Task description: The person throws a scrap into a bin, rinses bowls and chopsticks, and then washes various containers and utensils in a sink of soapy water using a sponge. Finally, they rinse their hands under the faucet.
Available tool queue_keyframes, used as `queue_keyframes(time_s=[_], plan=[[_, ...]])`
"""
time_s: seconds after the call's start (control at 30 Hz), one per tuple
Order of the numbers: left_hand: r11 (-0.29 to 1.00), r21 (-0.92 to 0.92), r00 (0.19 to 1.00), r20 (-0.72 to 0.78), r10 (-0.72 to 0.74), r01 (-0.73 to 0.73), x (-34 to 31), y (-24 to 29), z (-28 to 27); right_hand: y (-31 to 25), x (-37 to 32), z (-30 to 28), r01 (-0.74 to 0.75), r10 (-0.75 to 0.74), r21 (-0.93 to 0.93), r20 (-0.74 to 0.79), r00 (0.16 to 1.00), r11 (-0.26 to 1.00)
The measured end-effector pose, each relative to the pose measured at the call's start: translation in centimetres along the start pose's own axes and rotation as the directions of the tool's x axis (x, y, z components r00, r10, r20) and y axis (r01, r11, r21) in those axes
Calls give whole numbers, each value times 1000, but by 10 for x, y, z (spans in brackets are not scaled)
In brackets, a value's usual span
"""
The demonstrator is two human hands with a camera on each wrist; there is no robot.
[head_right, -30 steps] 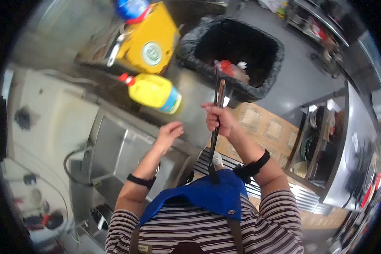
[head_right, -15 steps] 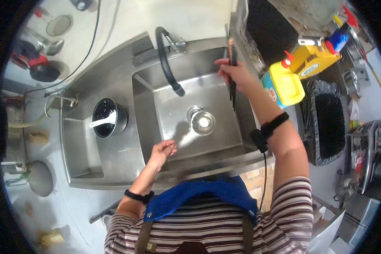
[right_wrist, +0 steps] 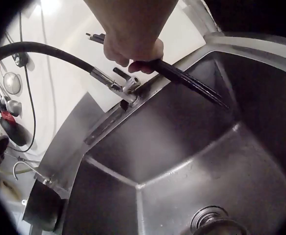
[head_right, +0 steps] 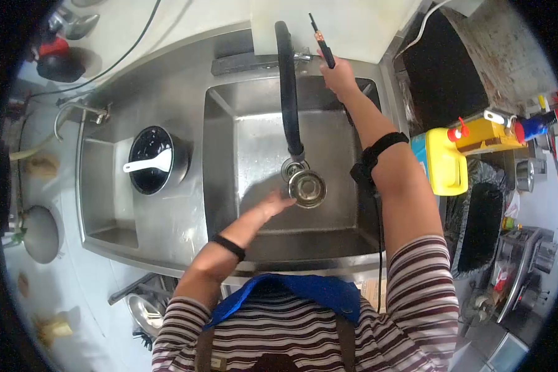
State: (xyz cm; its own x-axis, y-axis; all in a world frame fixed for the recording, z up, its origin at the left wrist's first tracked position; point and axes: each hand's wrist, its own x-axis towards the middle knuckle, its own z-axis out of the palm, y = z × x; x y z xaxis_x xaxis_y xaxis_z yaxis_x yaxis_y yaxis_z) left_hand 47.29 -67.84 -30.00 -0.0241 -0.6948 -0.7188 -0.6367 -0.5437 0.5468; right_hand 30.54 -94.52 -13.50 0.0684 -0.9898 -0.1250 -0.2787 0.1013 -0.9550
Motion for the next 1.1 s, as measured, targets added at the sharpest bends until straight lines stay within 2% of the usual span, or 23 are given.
queue_keyframes(time_s=[0.03,0.07,0.13,0.23,0.33,0.4,0.43,0.5,0.6,0.63,0.67,0.7,0.73,0.8,0.87,0.97,1.0,1.03,1.07,1.1], plan=[[999,-9,999,-31,-43,43,10,1,11,1,8,2,43,-43,-12,23,999,999],[981,-169,995,13,-97,97,16,7,15,2,12,4,76,-75,-26,46,996,997],[856,-456,969,145,-200,245,26,17,24,13,21,9,88,-84,-54,61,995,995],[761,-598,965,87,-248,249,42,16,42,21,31,4,78,-83,44,142,986,996],[816,-521,968,126,-219,252,90,-30,60,26,40,6,167,-186,121,163,969,978],[932,-308,982,41,-186,190,76,-17,43,24,42,10,117,-144,184,143,979,976],[944,-269,979,-17,-205,193,86,-30,46,23,41,12,97,-128,217,134,983,971],[958,-190,962,-133,-240,213,107,-59,55,29,38,15,170,-183,86,169,969,982],[845,-497,926,-187,-326,197,98,-60,39,35,20,24,238,-224,-29,239,945,971],[843,-516,935,-200,-293,154,91,-52,32,36,9,26,254,-231,-58,260,938,965],[839,-533,943,-210,-258,110,83,-43,25,34,-8,27,286,-269,-69,184,945,956],[832,-551,951,-220,-220,65,74,-32,17,40,-18,28,255,-256,22,97,962,967],[815,-570,961,-153,-231,106,63,-22,10,56,-27,27,228,-231,115,12,973,967],[975,-222,914,-396,-94,4,77,-44,25,92,-55,21,146,-139,114,-71,988,983],[994,-90,892,-452,18,-66,71,-45,28,138,-93,14,-24,20,-53,-78,997,998],[987,52,872,-462,161,-154,51,-38,20,191,-151,15,-302,304,-234,-25,952,924],[994,53,902,-416,113,-100,42,-32,17,194,-167,16,-283,303,-280,29,953,917],[975,-210,949,-314,7,-76,35,-24,13,197,-180,17,-263,304,-325,82,949,908],[890,-455,980,-184,-71,-21,30,-18,11,192,-190,17,-405,436,-225,108,894,886],[747,-662,993,-35,-114,62,27,-12,9,182,-196,18,-537,551,-128,149,821,834]])
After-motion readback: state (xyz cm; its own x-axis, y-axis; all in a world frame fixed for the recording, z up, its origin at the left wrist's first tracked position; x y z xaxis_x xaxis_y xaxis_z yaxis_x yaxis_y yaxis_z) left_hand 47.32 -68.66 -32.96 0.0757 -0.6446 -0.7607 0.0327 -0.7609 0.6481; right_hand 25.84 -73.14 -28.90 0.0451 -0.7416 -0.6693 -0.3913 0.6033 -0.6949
